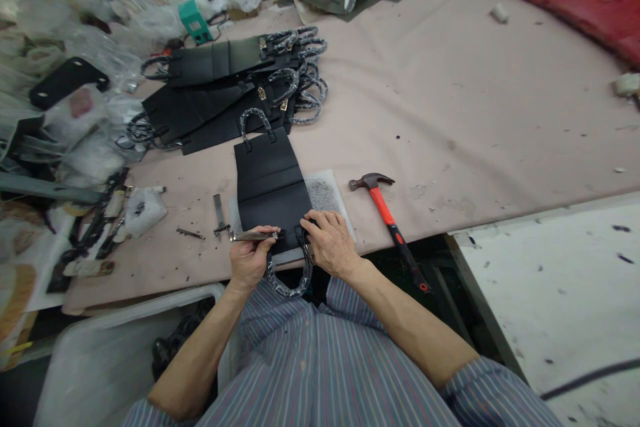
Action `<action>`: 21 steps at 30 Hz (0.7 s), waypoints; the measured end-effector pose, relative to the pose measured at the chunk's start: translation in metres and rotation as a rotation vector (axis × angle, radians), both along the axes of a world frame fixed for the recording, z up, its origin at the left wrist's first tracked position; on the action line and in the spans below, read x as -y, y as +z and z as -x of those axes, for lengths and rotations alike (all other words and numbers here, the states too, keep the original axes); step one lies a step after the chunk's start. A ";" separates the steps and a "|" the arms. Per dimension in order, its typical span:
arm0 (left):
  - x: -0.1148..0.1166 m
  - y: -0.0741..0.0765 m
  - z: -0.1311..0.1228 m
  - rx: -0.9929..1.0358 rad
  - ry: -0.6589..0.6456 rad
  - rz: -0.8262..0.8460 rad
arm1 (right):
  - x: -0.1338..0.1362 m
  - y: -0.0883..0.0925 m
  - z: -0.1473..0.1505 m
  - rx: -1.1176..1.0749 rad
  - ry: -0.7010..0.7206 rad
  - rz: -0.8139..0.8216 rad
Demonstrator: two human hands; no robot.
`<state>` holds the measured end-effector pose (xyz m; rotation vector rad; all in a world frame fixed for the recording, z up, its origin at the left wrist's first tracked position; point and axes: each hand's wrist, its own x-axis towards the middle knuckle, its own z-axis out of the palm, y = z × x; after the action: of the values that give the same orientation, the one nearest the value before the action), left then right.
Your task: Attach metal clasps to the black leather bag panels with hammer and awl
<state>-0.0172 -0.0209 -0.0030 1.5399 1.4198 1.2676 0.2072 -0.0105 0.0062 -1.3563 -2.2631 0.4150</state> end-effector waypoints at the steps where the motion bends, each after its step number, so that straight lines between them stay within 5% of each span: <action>1: -0.001 0.000 -0.001 -0.015 0.001 -0.001 | 0.000 0.000 0.000 -0.002 0.000 -0.002; 21: -0.004 0.002 -0.006 -0.220 -0.023 -0.114 | 0.000 -0.003 0.000 -0.015 0.001 -0.002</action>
<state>-0.0112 -0.0167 -0.0012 1.8143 1.4810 1.2134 0.2070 -0.0108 0.0034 -1.3465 -2.2513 0.4218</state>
